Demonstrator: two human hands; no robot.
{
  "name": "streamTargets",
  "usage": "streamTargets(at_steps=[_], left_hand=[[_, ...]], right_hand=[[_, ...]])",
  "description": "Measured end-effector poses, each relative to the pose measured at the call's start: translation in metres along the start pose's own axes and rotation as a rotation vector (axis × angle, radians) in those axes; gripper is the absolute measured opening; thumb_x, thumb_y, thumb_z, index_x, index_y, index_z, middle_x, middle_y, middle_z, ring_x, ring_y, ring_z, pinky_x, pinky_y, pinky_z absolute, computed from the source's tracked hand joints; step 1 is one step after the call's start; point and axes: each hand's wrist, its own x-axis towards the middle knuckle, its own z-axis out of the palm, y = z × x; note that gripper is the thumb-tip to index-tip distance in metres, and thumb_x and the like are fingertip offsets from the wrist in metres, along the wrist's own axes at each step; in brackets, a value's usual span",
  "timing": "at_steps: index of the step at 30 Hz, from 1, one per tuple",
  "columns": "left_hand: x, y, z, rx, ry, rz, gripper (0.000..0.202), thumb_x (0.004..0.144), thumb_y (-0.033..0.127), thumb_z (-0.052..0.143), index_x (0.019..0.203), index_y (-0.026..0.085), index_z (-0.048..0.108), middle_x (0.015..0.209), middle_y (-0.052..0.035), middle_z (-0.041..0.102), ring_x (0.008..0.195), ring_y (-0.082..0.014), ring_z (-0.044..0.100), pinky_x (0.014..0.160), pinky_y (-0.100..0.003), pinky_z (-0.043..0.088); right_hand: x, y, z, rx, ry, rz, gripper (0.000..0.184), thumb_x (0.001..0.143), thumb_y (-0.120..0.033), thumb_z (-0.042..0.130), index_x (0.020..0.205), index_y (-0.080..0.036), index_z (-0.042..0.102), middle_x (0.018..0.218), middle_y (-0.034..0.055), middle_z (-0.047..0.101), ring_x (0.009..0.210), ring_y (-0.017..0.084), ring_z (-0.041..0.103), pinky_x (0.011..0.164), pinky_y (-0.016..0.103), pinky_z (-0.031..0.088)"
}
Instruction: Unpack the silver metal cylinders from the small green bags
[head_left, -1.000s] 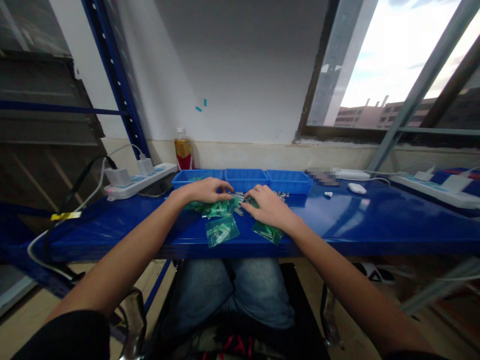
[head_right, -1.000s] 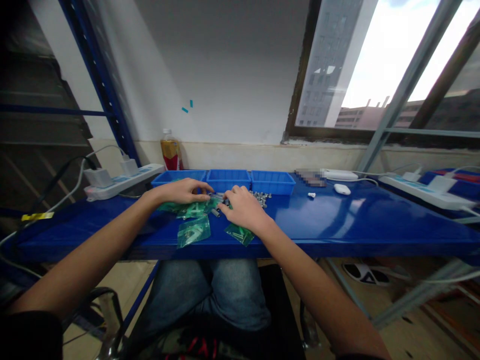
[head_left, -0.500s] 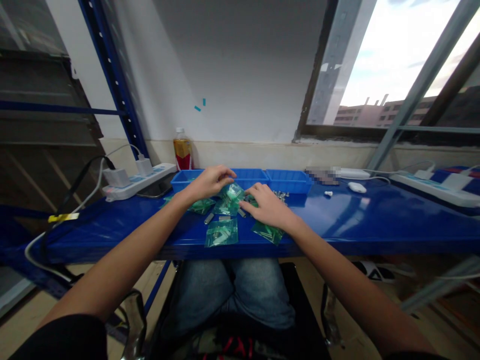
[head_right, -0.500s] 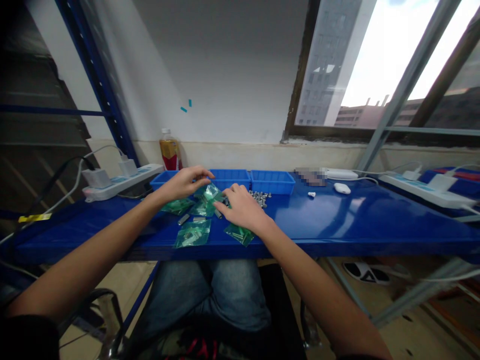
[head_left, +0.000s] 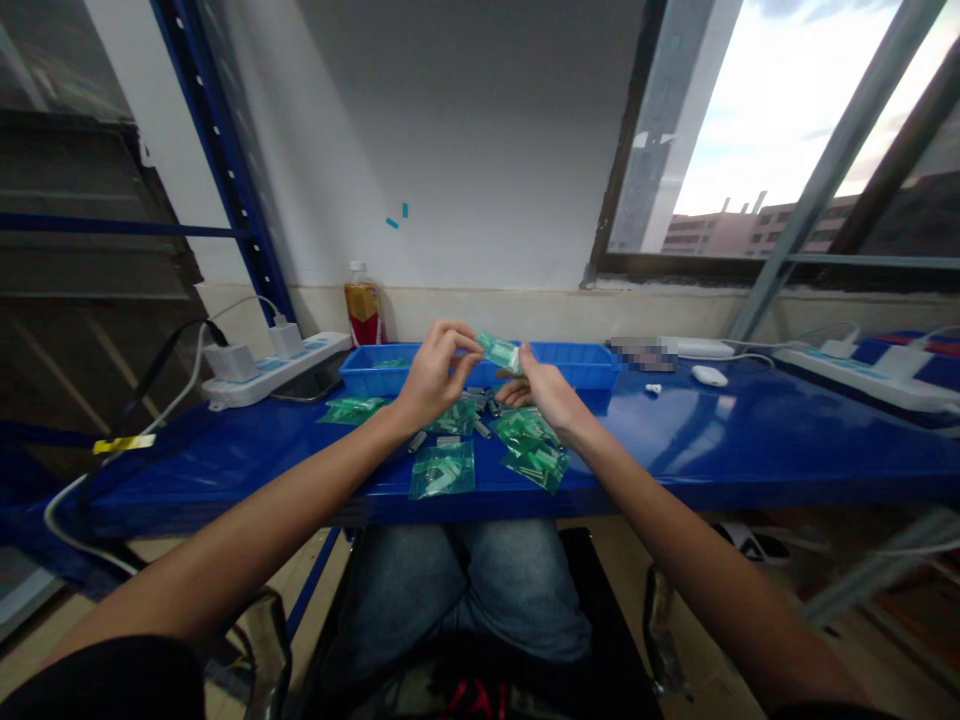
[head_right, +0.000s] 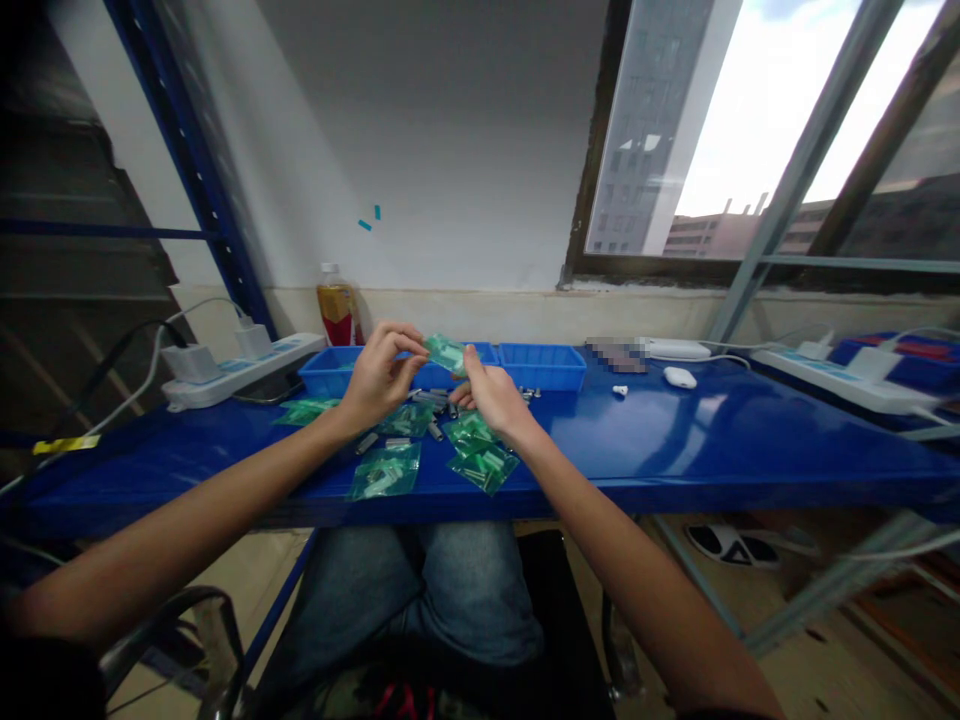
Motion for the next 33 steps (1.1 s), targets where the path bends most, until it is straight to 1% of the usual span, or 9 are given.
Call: streamTargets(at_steps=[4,7,11,14,17,21,26,30,33], left_hand=[[-0.003,0.003,0.003,-0.031,-0.163,0.069,0.004,0.089,0.019,0.052,0.088,0.017,0.055,0.104,-0.0086,0.053,0.098,-0.0166,0.054,0.079,-0.032,0.050],[-0.002,0.003,0.002,-0.079,-0.262,0.012,0.012,0.089,0.027,0.052,0.092,0.017,0.059,0.104,-0.0089,0.054,0.096,-0.0172,0.055,0.081,-0.033,0.048],[0.001,0.001,-0.002,-0.198,-0.376,-0.313,0.044,0.093,0.048,0.036,0.086,0.014,0.065,0.080,-0.0051,0.060,0.073,-0.0149,0.056,0.068,-0.028,0.046],[0.002,-0.002,-0.002,-0.324,-0.404,-0.601,0.064,0.091,0.060,0.024,0.074,0.013,0.063,0.063,-0.0032,0.056,0.058,-0.0125,0.051,0.056,-0.025,0.041],[0.000,-0.007,0.002,-0.425,-0.410,-0.722,0.050,0.084,0.060,0.045,0.069,0.014,0.058,0.054,0.0014,0.048,0.050,-0.0099,0.045,0.050,-0.022,0.037],[-0.003,-0.014,0.007,-0.578,-0.373,-0.769,0.031,0.077,0.045,0.063,0.085,0.016,0.055,0.058,0.0044,0.049,0.049,-0.0086,0.046,0.047,-0.021,0.037],[0.000,-0.012,0.002,-0.442,-0.189,-0.581,0.016,0.081,0.031,0.058,0.086,0.018,0.051,0.066,0.0029,0.053,0.053,-0.0091,0.050,0.049,-0.022,0.041],[0.001,-0.001,-0.004,-0.153,-0.259,-0.172,0.005,0.084,0.018,0.054,0.085,0.017,0.058,0.086,-0.0038,0.057,0.076,-0.0122,0.056,0.063,-0.023,0.047],[-0.002,0.002,-0.003,-0.080,-0.334,-0.018,0.012,0.085,0.013,0.051,0.090,0.019,0.060,0.096,-0.0052,0.054,0.088,-0.0139,0.055,0.073,-0.026,0.048]], right_hand=[[0.000,-0.002,-0.002,0.102,0.098,-0.131,0.044,0.074,-0.058,0.059,0.075,-0.014,0.063,0.064,0.0042,0.064,0.057,0.013,0.055,0.057,0.025,0.043],[-0.001,0.000,-0.005,-0.017,0.180,-0.261,0.033,0.078,-0.046,0.058,0.085,-0.015,0.066,0.071,0.0025,0.063,0.062,0.013,0.053,0.059,0.026,0.043],[-0.003,0.003,-0.005,-0.323,0.246,-0.453,0.025,0.082,-0.029,0.053,0.094,-0.018,0.071,0.082,0.0043,0.059,0.074,0.015,0.053,0.071,0.030,0.045],[-0.005,0.003,-0.003,-0.452,0.247,-0.486,0.032,0.081,-0.018,0.047,0.101,-0.021,0.072,0.091,0.0067,0.053,0.083,0.017,0.053,0.076,0.032,0.046],[-0.007,0.002,-0.001,-0.516,0.206,-0.497,0.043,0.079,-0.010,0.042,0.108,-0.024,0.070,0.098,0.0078,0.049,0.092,0.018,0.052,0.080,0.034,0.047],[-0.008,0.003,0.000,-0.549,0.143,-0.485,0.050,0.075,-0.005,0.041,0.113,-0.024,0.067,0.105,0.0085,0.048,0.101,0.020,0.051,0.087,0.036,0.045],[-0.002,0.003,-0.002,-0.447,0.261,-0.339,0.027,0.080,-0.026,0.053,0.099,-0.018,0.070,0.110,0.0107,0.050,0.108,0.024,0.048,0.091,0.039,0.042],[0.001,-0.001,-0.005,-0.156,0.193,-0.146,0.046,0.082,-0.057,0.048,0.070,-0.015,0.064,0.077,0.0053,0.058,0.078,0.018,0.055,0.069,0.031,0.042],[0.000,-0.003,-0.005,0.022,0.116,-0.053,0.042,0.077,-0.056,0.054,0.063,-0.016,0.054,0.057,-0.0014,0.051,0.055,0.011,0.046,0.054,0.025,0.034]])
